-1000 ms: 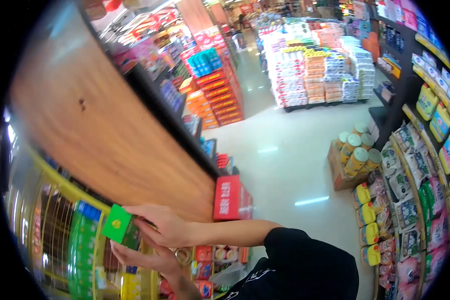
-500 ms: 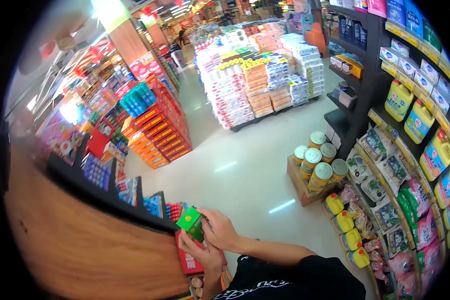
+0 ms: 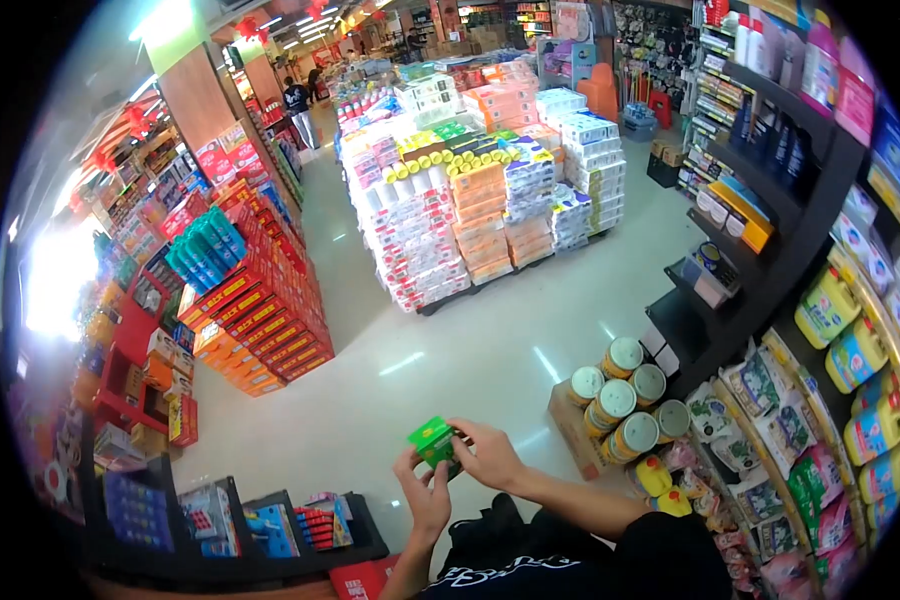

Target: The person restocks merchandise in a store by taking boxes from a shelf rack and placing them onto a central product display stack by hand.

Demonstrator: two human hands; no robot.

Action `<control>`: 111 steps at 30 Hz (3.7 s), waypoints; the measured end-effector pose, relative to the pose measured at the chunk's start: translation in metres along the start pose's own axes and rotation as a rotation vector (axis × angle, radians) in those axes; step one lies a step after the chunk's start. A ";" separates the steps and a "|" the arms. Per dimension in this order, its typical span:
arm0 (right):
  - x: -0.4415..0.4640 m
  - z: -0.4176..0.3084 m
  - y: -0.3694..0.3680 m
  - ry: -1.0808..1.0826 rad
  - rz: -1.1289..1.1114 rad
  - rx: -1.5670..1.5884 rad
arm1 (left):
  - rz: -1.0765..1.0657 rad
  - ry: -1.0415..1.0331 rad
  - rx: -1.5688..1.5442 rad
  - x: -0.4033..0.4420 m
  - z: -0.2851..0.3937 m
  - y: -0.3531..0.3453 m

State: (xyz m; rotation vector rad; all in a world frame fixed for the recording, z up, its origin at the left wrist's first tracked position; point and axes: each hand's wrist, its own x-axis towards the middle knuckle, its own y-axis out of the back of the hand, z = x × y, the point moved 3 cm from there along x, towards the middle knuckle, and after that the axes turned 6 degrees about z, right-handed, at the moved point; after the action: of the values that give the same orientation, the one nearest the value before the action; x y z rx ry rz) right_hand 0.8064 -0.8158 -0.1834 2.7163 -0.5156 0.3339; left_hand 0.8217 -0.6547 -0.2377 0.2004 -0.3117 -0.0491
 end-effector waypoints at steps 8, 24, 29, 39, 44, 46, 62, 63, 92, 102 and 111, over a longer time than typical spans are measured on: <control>0.135 0.086 0.037 -0.325 -0.048 0.031 | -0.134 0.132 -0.200 0.168 -0.036 -0.093; 0.499 0.243 0.062 -0.310 -0.063 0.388 | -0.063 0.217 -0.194 0.486 -0.100 -0.277; 0.603 0.291 0.053 -0.268 0.086 0.515 | -0.033 0.118 0.014 0.574 -0.097 -0.328; 0.834 0.340 0.052 -0.330 0.117 0.536 | -0.065 0.130 -0.247 0.790 -0.161 -0.422; 0.949 0.361 0.037 -0.330 0.110 0.591 | -0.011 0.119 -0.222 0.896 -0.179 -0.452; 0.986 0.379 0.027 -0.379 0.120 0.599 | -0.026 0.127 -0.163 0.928 -0.186 -0.461; 1.185 0.444 -0.039 -0.289 -0.097 0.309 | 0.299 0.333 0.017 1.087 -0.220 -0.521; 1.186 0.439 -0.037 -0.292 -0.107 0.301 | 0.304 0.352 0.024 1.089 -0.220 -0.521; 0.922 0.282 -0.117 0.071 -0.406 0.445 | 0.905 0.459 0.077 0.673 -0.174 -0.270; 0.667 0.141 -0.222 0.391 -1.289 0.202 | 1.454 0.453 0.137 0.446 -0.097 -0.165; 0.391 0.025 -0.297 0.671 -1.757 0.389 | 1.921 0.421 0.375 0.211 -0.017 -0.091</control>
State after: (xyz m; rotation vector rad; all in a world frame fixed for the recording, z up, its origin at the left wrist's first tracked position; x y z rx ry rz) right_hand 1.2804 -0.6872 -0.1807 2.0378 2.0470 0.7158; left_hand 1.0257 -0.7576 -0.2088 0.2066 0.0139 1.9380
